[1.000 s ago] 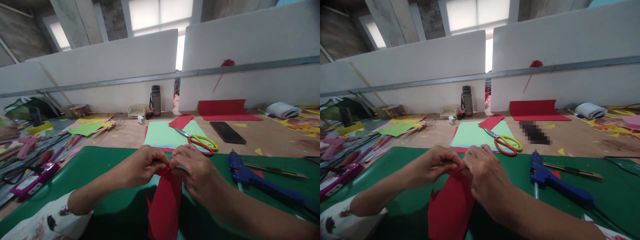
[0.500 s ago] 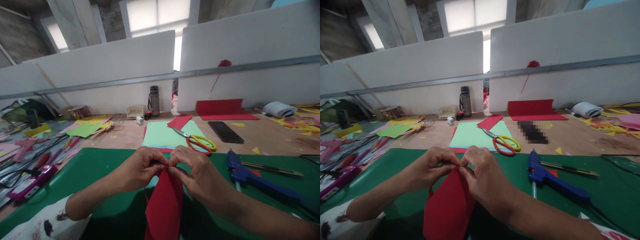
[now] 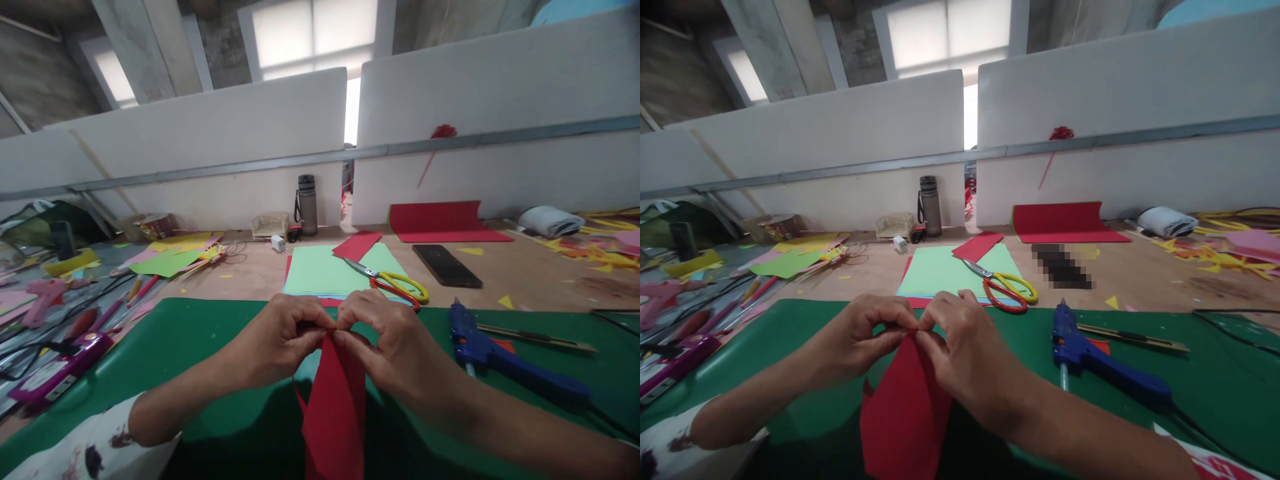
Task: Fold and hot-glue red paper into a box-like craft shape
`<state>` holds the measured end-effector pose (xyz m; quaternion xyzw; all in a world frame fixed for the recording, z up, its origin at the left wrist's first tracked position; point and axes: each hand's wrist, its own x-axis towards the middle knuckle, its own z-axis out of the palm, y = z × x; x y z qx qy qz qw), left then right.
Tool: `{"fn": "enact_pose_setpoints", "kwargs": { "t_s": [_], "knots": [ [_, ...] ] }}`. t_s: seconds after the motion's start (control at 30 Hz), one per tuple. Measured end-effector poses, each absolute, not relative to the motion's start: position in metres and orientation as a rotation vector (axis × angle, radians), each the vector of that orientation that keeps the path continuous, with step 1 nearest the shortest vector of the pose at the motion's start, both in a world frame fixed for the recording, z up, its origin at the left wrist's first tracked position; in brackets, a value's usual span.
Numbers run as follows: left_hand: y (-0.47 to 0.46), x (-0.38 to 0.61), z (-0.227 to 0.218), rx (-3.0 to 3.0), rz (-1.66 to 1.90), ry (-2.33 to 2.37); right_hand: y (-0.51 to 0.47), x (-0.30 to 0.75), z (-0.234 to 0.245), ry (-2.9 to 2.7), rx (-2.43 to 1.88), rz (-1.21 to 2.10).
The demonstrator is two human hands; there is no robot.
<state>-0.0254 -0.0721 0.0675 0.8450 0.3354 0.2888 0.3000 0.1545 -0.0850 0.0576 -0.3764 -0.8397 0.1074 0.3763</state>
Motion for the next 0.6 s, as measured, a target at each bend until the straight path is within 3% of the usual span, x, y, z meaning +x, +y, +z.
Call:
{"fn": "enact_pose_setpoints", "kwargs": {
  "t_s": [0.3,0.6],
  "knots": [
    [-0.076,-0.027,0.073,2.330,0.900,0.858,-0.072,0.160,0.046,-2.174,-0.712,-0.147],
    [-0.081,-0.029,0.083,2.330,0.793,0.830,-0.074,0.162,0.048,-2.201,-0.688,-0.241]
  ]
}}
